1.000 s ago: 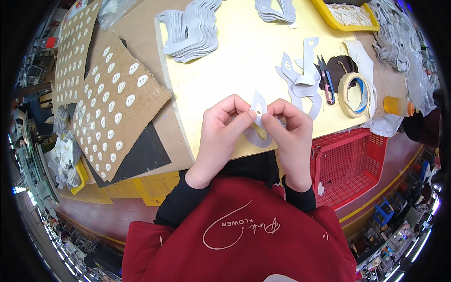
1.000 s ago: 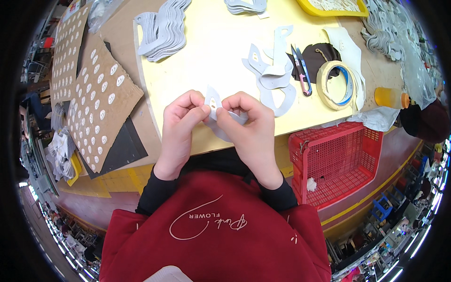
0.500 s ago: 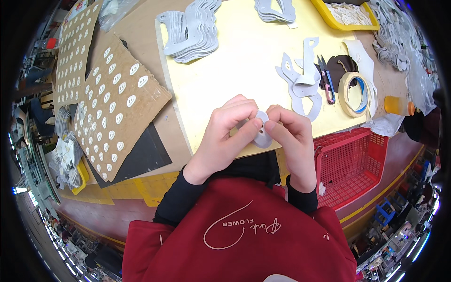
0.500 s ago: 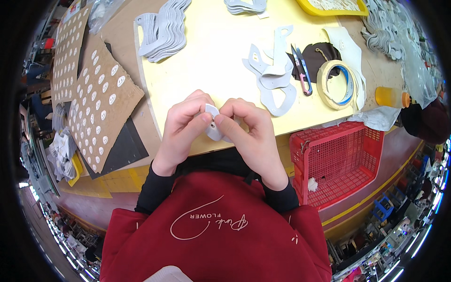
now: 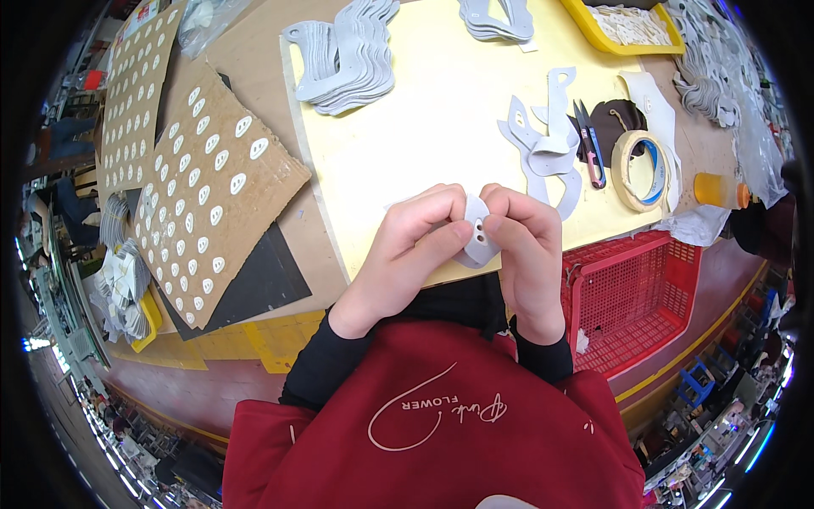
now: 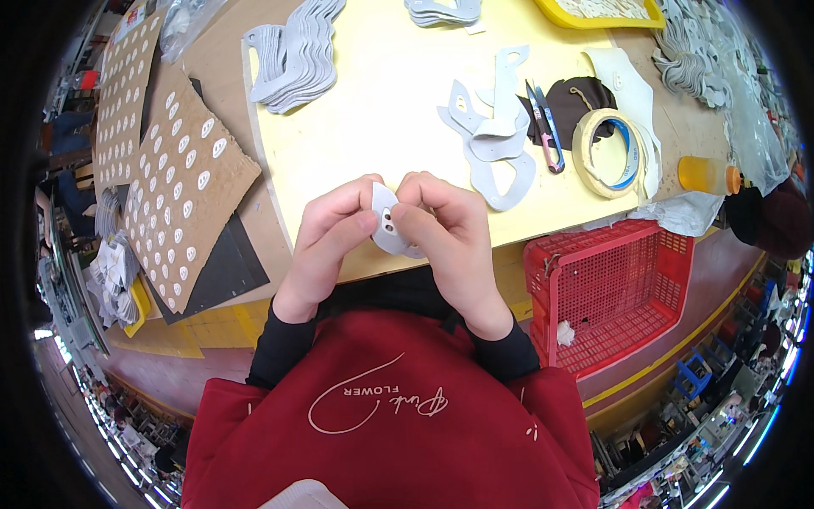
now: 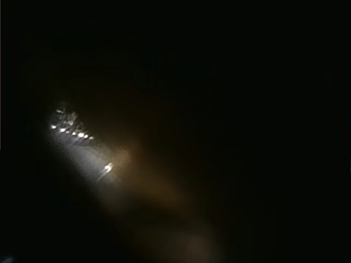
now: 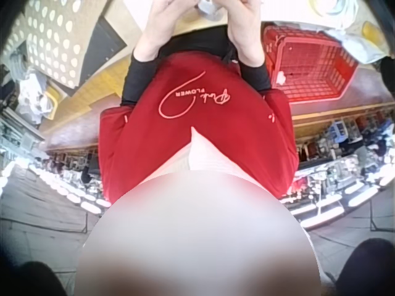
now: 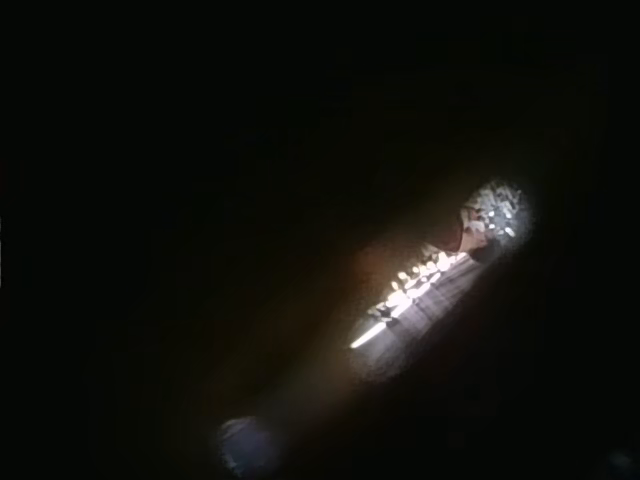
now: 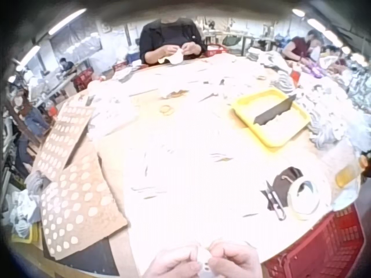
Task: The person repeatedly picks up small white circular pieces and attaches them to gray foam cutouts on a workbench. They handle the pieces one at a time, aligning and pressing them into place. The workbench contains stacks of foam parts, a utility knife, and other craft materials.
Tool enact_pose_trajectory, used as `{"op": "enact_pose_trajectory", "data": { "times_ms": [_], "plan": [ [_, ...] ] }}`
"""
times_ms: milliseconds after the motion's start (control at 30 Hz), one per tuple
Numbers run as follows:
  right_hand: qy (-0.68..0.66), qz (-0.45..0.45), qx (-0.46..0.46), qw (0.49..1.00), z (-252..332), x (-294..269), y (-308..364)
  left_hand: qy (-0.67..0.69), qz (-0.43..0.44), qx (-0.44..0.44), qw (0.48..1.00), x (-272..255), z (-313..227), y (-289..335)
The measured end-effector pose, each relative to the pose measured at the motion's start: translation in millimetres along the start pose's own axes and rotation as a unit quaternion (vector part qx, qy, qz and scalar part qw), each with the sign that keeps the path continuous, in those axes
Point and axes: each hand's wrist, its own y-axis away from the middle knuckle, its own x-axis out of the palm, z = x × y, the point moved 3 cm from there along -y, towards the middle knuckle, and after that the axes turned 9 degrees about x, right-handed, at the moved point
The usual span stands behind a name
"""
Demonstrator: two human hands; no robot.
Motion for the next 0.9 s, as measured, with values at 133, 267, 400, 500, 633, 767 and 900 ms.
{"op": "enact_pose_trajectory", "data": {
  "times_ms": [133, 267, 400, 500, 633, 767, 900],
  "plan": [
    [0.022, -0.007, -0.019, 1.0, 0.0, -1.2, 1.0, -0.038, 0.016, 0.018, 0.999, -4.1, -2.6, -1.8],
    [0.048, -0.02, -0.018, 0.998, 1.1, -0.1, 1.9, -0.085, 0.015, 0.043, 0.995, -4.5, -5.9, -3.0],
    [0.13, -0.033, -0.078, 0.988, 6.1, 0.5, -0.7, -0.183, 0.041, 0.105, 0.977, -4.3, -14.1, -5.1],
    [0.135, -0.03, -0.074, 0.988, 7.3, 0.0, -1.8, -0.229, 0.061, 0.107, 0.966, -4.5, -17.3, -5.2],
    [0.107, -0.025, -0.055, 0.992, 7.9, 1.7, -1.1, -0.218, 0.069, 0.108, 0.968, -6.3, -17.3, -6.3],
    [0.06, -0.031, -0.019, 0.998, 6.2, 4.1, 2.4, -0.139, 0.013, 0.072, 0.988, -11.7, -15.5, -5.2],
    [0.081, -0.021, -0.028, 0.996, 6.1, 4.6, 3.2, -0.08, -0.004, 0.028, 0.996, -14.6, -15.5, -4.6]
  ]
}}
